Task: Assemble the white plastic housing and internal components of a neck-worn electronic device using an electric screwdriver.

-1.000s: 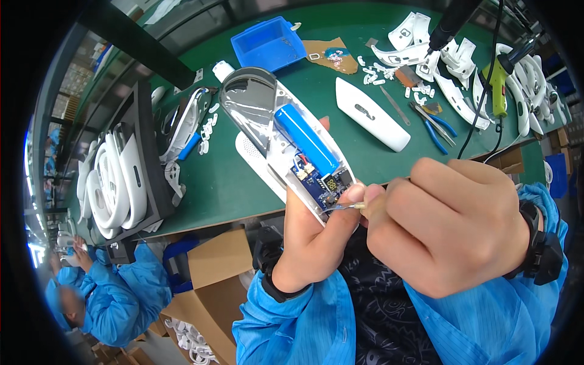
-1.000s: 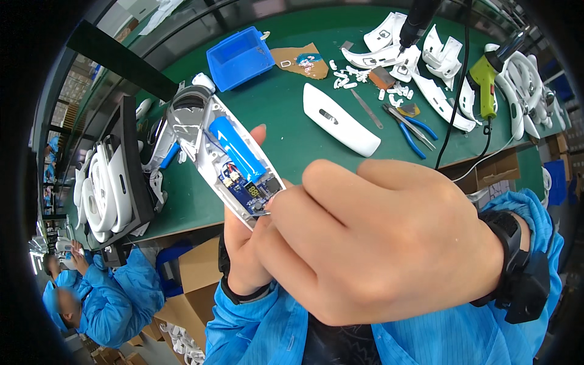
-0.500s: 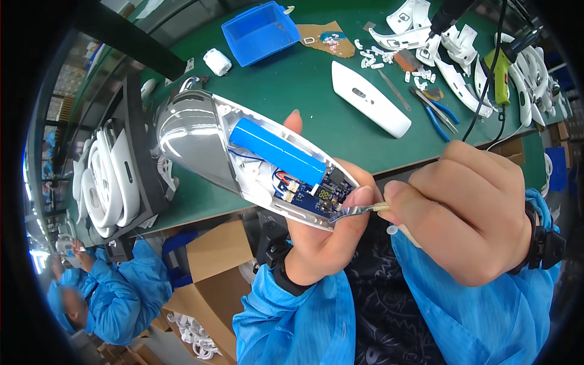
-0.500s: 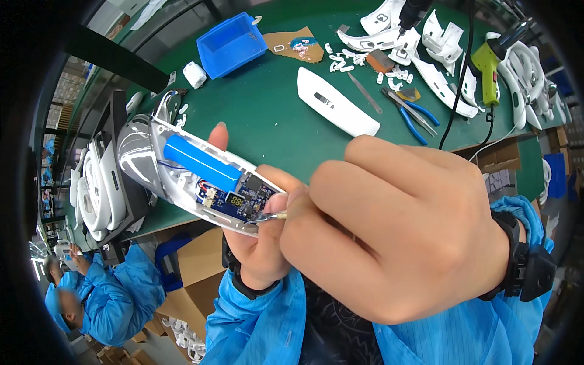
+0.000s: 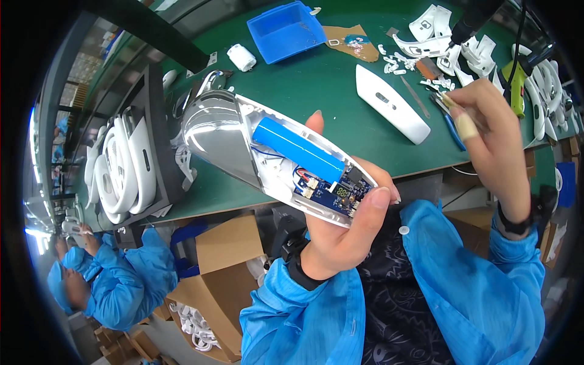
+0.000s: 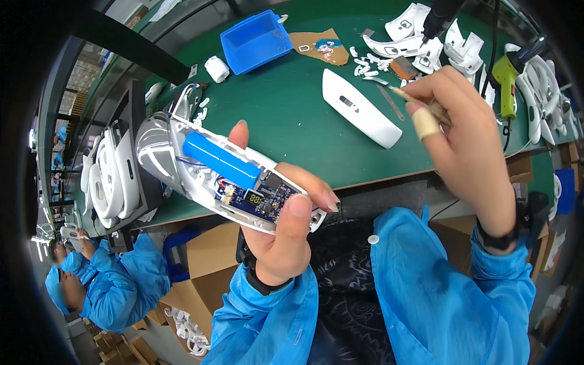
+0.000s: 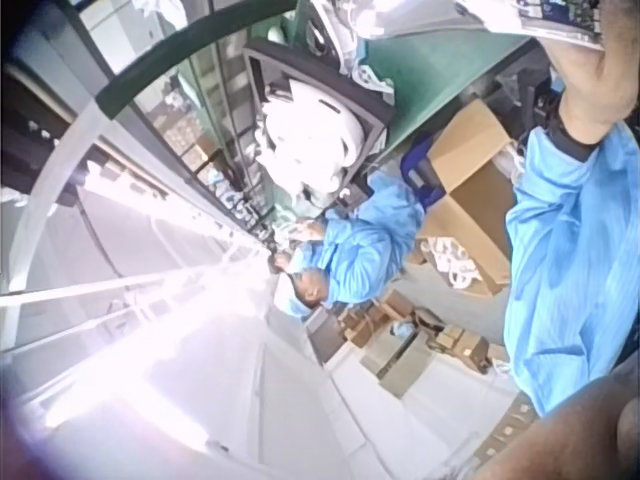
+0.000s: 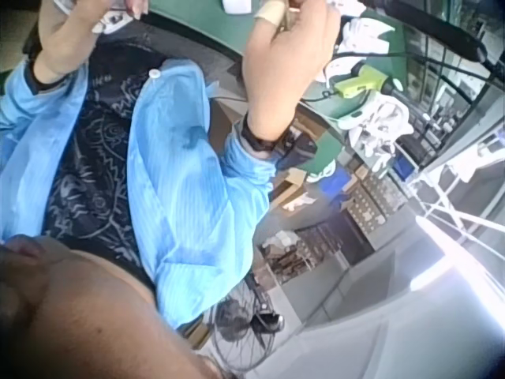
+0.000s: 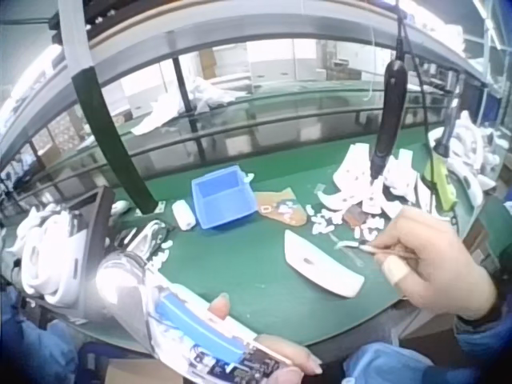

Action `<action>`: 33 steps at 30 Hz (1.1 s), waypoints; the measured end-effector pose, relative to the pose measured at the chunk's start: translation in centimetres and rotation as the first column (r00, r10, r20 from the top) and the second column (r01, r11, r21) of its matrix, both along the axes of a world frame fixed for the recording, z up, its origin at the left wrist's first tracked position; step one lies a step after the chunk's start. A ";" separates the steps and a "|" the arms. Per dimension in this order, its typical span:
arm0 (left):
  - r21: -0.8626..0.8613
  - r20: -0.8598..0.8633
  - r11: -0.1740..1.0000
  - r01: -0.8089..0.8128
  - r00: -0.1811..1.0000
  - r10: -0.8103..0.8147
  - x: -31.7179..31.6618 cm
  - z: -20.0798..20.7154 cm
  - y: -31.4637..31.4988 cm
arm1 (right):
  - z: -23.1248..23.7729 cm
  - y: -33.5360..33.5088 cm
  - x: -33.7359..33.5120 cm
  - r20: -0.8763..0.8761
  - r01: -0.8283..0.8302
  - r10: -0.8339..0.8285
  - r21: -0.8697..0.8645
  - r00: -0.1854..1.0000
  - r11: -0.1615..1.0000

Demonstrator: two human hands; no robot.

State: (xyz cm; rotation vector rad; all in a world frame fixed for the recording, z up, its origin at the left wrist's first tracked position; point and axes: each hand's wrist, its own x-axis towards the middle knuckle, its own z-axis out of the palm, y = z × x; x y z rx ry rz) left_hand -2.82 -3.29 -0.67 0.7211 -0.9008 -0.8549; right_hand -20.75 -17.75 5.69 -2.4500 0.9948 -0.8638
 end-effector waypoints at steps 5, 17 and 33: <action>0.014 -0.022 1.000 0.022 1.000 -0.022 0.2 -0.3 -0.1 | -6.8 -2.5 -1.2 -0.098 0.122 -0.117 0.042 0.988 0.992; 0.027 -0.092 1.000 0.002 0.996 0.000 0.6 -0.2 -0.5 | -9.8 -3.2 0.3 -0.132 0.172 -0.188 -0.128 0.973 0.977; -0.050 -0.304 0.999 0.008 0.952 -0.022 1.2 -0.5 -1.1 | -8.4 0.6 1.5 -0.126 0.051 -0.059 -0.068 0.990 0.996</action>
